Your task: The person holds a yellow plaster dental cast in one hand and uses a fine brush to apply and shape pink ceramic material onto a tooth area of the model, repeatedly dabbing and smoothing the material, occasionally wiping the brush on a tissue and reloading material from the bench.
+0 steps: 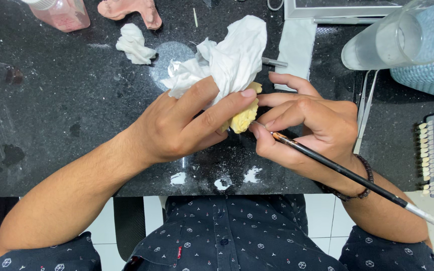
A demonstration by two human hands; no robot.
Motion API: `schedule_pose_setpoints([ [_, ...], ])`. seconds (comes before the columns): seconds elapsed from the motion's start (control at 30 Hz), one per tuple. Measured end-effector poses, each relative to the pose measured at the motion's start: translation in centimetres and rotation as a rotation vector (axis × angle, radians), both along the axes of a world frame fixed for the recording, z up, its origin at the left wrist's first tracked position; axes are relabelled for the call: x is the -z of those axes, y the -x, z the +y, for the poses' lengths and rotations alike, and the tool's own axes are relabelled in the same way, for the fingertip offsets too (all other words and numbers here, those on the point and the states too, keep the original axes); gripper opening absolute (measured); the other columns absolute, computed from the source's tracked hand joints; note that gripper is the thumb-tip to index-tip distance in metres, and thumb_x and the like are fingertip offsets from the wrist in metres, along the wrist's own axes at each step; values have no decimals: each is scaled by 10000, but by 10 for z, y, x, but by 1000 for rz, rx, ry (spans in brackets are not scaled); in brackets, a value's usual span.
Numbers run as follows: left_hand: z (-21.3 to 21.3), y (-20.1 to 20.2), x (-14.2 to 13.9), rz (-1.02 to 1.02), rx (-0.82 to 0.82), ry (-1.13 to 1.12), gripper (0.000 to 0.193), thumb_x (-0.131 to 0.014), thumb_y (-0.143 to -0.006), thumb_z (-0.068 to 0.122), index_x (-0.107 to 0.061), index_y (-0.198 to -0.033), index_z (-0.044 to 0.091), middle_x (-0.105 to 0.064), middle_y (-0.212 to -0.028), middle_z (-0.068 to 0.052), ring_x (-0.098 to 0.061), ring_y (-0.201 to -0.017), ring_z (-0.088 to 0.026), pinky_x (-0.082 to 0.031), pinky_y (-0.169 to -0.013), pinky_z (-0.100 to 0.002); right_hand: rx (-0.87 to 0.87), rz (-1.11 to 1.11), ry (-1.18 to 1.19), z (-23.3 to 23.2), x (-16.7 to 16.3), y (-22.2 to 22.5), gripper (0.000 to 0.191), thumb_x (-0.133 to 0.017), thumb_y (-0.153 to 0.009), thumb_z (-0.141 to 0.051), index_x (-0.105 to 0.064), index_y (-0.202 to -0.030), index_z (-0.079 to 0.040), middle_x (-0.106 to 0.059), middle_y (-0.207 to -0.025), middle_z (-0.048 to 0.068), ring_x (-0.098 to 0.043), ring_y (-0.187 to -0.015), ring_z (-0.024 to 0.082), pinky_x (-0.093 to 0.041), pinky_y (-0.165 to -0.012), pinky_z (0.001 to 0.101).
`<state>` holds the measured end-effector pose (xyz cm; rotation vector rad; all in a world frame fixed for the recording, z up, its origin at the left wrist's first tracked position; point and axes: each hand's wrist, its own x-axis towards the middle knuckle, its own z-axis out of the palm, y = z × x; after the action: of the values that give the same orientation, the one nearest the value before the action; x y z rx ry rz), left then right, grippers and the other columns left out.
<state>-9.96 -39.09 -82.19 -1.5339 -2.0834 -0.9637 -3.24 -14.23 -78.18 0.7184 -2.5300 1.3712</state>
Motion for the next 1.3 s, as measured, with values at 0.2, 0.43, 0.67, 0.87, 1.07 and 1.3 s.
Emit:
schedule_pose_setpoints([
  [0.2,0,0,-1,-5,8,-10,666,-799,-944,-5,-460,-1513,68,-574,-1244,-144,-689,-939,-239,-592,-725,-349,9,-3,7,-1,0,-1,214,-822,-896,-1,-619,-877,-65,-768,-951,88,-778,-1049,247,-504,-1165,525],
  [0.43,0,2,1,1,6,-5,667,-827,-979,24,-466,-1538,78,-577,-1227,-144,-687,-933,-231,-589,-711,-338,-10,11,-29,-1,-3,2,208,-823,-875,6,-628,-862,-67,-765,-931,85,-778,-1084,267,-502,-1152,532],
  [0.67,-1,1,1,-26,25,-3,661,-817,-960,14,-463,-1516,66,-570,-1237,-144,-682,-959,-241,-595,-746,-356,-5,15,9,-2,-5,2,214,-816,-832,22,-615,-842,-51,-750,-890,98,-767,-1040,279,-509,-1133,554],
  [0.87,0,1,-1,-25,27,-11,693,-822,-953,18,-463,-1544,69,-571,-1249,-151,-684,-958,-246,-596,-740,-352,-12,33,-20,-3,-4,3,236,-832,-868,22,-611,-858,-61,-758,-912,87,-780,-1072,272,-522,-1132,524],
  [1.07,0,2,-2,-20,28,-20,675,-827,-964,30,-462,-1530,63,-571,-1292,-166,-688,-966,-264,-597,-740,-362,-2,35,1,-6,-8,5,232,-816,-812,36,-599,-815,-47,-744,-862,102,-768,-1008,285,-521,-1116,560],
  [1.3,0,1,0,-16,24,-24,686,-802,-946,-2,-461,-1537,66,-564,-1241,-156,-686,-961,-251,-598,-742,-354,-5,33,7,-8,-10,5,231,-816,-818,32,-598,-829,-45,-744,-864,109,-768,-1010,296,-522,-1113,568],
])
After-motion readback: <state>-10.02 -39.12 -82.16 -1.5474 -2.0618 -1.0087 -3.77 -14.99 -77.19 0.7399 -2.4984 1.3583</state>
